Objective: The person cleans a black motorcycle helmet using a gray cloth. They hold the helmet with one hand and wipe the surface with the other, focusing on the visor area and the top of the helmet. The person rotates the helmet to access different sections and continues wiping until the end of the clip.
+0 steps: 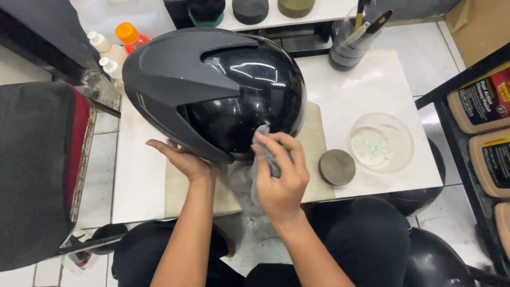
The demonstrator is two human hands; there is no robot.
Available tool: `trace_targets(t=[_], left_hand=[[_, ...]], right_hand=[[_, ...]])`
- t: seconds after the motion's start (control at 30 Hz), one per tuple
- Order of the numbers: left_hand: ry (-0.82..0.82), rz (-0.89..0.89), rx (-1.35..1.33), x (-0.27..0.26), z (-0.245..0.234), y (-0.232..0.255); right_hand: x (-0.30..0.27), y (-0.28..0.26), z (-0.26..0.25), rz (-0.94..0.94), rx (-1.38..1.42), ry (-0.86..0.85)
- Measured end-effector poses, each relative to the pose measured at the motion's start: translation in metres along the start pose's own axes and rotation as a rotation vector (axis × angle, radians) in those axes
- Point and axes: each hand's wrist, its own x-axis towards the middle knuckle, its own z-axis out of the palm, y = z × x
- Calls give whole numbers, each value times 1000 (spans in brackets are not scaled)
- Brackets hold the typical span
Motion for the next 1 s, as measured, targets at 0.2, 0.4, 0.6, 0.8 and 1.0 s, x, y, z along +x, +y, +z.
trace_targets(t=[0.2, 0.4, 0.6, 0.8, 1.0], left_hand=[[-69, 75, -112, -28, 23, 32], [-47, 37, -63, -6, 11, 22], [-43, -14, -173, 1, 11, 16], [-76, -83, -298, -1, 12, 37], [-200, -165, -330, 26, 12, 33]], right_hand=[[11, 13, -2, -66, -18, -8], [11, 17, -3, -27, -20, 48], [5, 12, -1, -70, -22, 5], [13, 27, -8, 71, -27, 79], [-1, 23, -3, 39, -3, 110]])
